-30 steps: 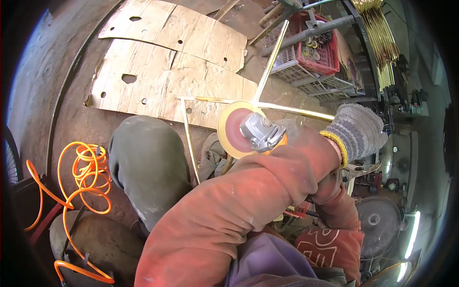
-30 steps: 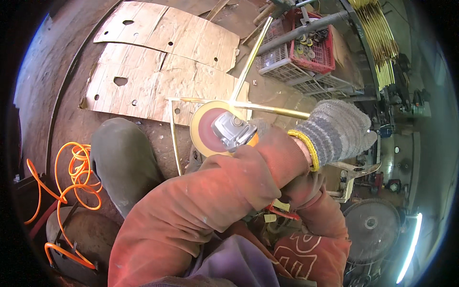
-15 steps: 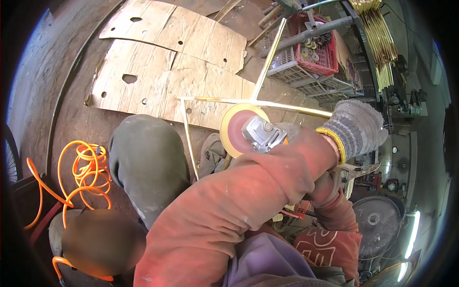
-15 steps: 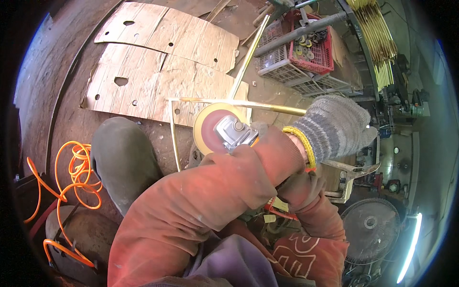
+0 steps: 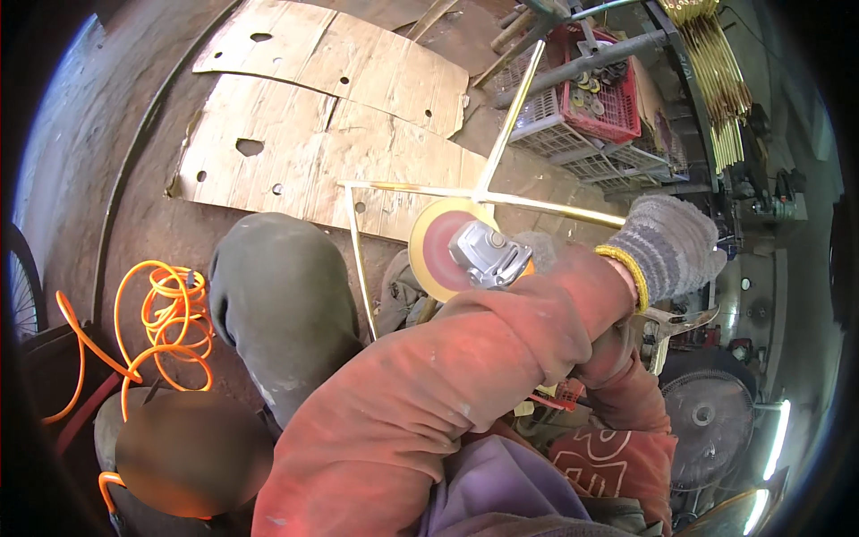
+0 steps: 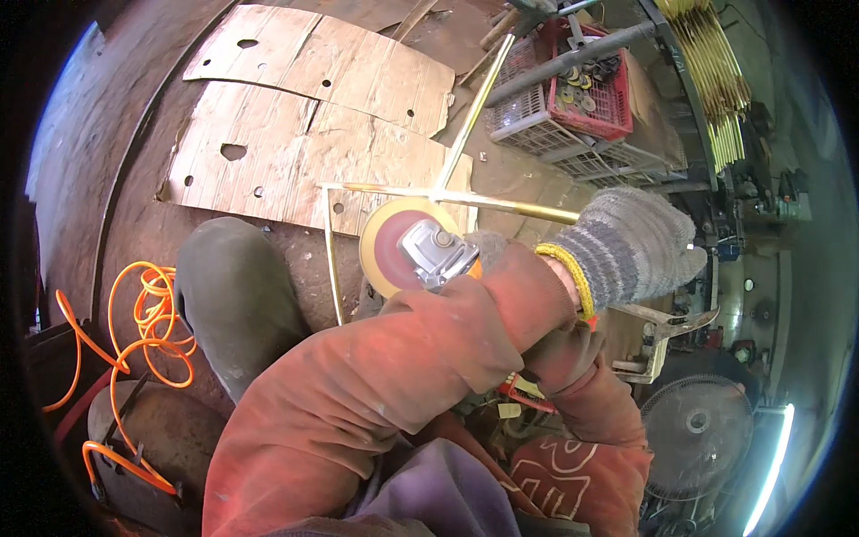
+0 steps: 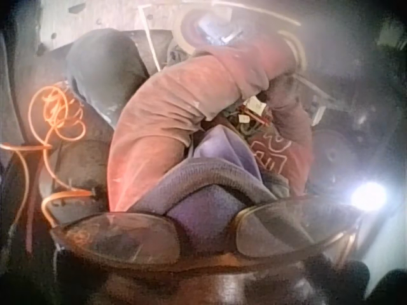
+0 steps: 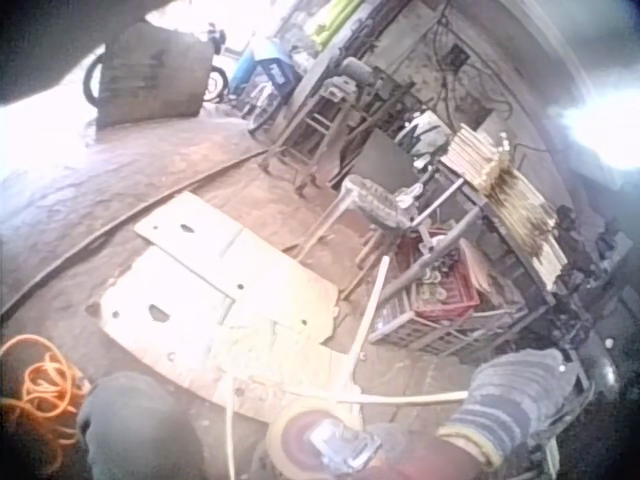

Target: The person uses an angle grinder to grind and smooth the ends of brass rods, rotating each rod by hand against the rotating abrasive disc.

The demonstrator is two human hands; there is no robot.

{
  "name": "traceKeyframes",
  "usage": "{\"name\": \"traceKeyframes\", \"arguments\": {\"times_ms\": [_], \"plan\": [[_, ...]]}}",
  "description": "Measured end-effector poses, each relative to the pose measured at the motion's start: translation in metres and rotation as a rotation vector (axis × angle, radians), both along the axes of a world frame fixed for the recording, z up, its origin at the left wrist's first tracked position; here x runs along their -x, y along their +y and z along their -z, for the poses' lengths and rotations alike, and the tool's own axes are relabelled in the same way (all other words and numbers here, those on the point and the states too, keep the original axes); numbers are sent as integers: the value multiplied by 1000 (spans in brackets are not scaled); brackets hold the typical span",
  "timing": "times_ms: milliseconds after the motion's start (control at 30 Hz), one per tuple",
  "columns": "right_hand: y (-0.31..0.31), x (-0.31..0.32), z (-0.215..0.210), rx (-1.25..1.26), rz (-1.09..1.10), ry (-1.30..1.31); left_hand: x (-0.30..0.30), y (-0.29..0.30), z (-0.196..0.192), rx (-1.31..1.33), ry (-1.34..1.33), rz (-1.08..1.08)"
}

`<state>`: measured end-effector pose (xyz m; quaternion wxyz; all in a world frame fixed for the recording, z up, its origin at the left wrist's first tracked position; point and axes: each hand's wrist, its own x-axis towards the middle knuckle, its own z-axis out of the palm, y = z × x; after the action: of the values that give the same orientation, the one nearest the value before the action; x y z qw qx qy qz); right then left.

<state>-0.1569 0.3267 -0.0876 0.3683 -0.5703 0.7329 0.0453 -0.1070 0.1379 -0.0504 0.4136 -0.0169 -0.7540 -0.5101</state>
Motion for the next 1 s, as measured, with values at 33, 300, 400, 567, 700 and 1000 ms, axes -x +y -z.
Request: {"name": "traceKeyframes", "arguments": {"times_ms": [33, 300, 400, 567, 700, 1000], "plan": [[-1, 0, 0, -11, -8, -4, 1, 0, 1, 1, -10, 5], [15, 18, 4, 258, -22, 225, 6, 4, -1, 11, -52, 69], [4, 15, -1, 117, -70, 365, -4, -5, -1, 39, -84, 43], [-12, 7, -15, -83, -131, 407, 1, -3, 4, -2, -54, 18], [15, 23, 3, 179, -108, 328, 1, 0, -1, 13, -80, 53], [12, 25, 13, 38, -132, 397, 1, 0, 0, 16, -71, 40]]}}
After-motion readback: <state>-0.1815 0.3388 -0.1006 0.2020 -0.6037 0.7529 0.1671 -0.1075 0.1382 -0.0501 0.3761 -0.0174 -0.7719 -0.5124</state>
